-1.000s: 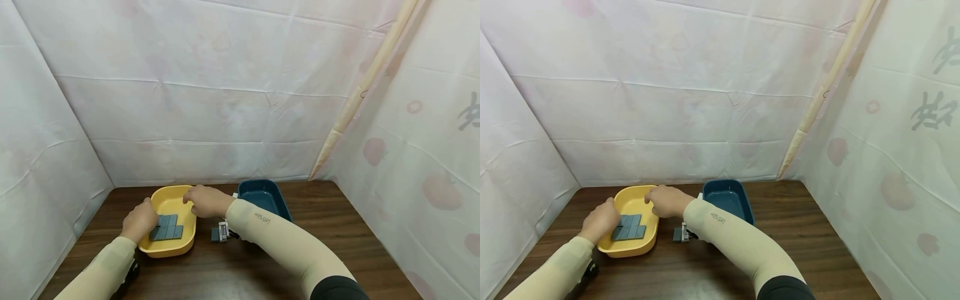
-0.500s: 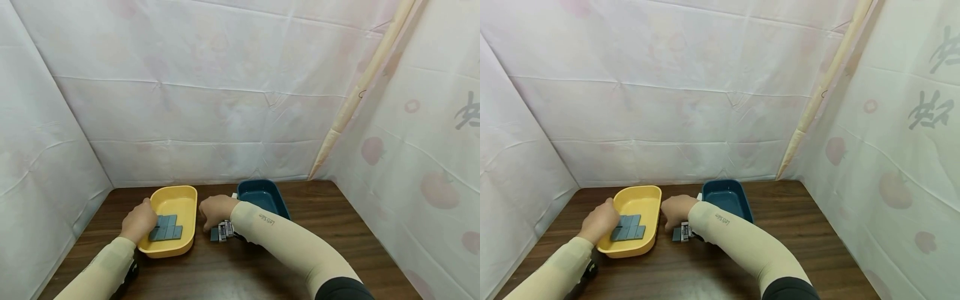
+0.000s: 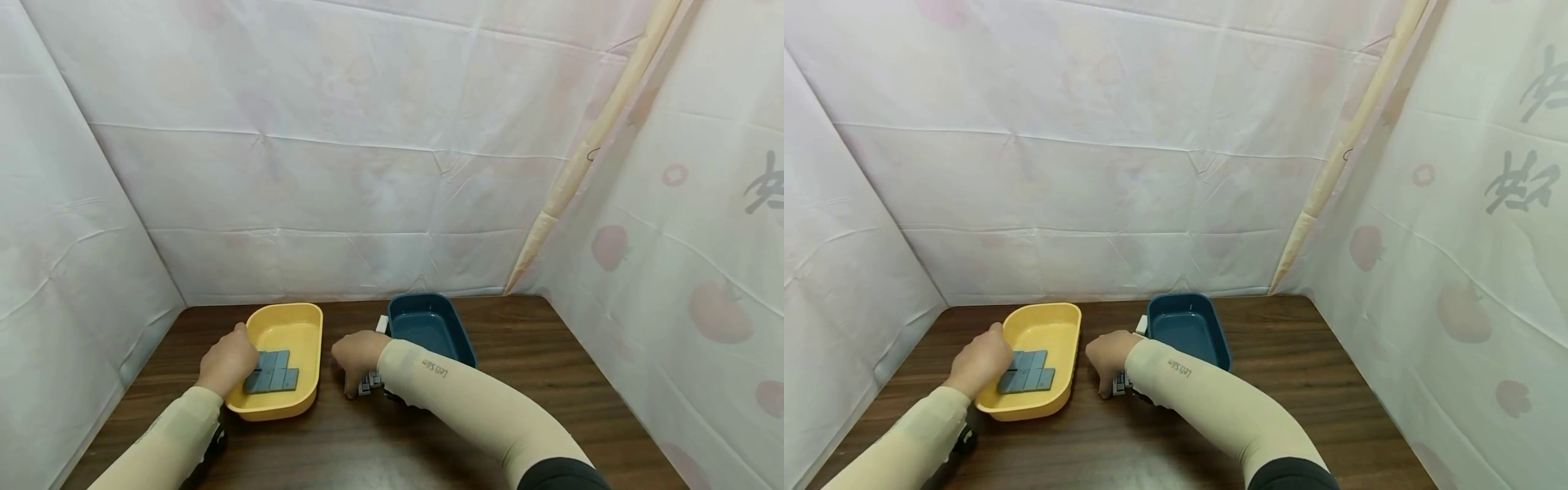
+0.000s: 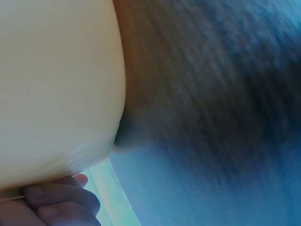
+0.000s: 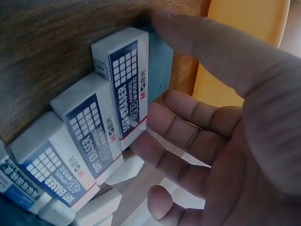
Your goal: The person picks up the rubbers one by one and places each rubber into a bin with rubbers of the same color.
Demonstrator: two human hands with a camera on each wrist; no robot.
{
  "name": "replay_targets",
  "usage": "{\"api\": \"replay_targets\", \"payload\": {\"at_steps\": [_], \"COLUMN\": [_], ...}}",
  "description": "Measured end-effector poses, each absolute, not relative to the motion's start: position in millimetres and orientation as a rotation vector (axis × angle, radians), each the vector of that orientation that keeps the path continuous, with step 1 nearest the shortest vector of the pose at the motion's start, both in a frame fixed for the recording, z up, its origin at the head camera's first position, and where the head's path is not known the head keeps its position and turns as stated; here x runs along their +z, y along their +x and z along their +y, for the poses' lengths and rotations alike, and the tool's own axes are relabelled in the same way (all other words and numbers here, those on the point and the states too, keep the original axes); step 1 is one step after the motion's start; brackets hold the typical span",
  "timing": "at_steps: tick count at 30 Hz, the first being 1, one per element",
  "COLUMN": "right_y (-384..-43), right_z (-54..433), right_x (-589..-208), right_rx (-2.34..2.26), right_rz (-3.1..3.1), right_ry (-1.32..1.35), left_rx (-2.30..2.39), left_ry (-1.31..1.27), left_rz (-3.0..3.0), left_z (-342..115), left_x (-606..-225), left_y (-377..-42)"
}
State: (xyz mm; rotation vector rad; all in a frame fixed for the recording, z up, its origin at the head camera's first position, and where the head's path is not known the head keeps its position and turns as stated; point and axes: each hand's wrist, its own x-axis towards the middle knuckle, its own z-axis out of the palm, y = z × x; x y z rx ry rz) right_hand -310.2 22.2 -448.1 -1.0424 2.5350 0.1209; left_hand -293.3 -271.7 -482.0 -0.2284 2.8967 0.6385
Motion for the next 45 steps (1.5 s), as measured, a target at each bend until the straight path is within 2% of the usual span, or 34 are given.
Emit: {"api": "replay_targets", "payload": {"at_steps": [25,37,45], "right_y": [-310,-316,-320], "right_z": [20,19,1], "right_x": [-452,-419,-405], "right_rx": [0.188,-0.086,-0.197], "right_rz": [2.560,2.637,2.732], "right_ry": [-1.091,-1.071,-1.127], "left_rx": [0.654,0.646,0.645], "left_ry": [-0.242,-0.247,-0.244], "left_rz": [2.896,2.894,2.897], "left_z": [-273,-271,-272], "left_x": [-484,-482,-483], "left_y": [-294,-293,-295]}}
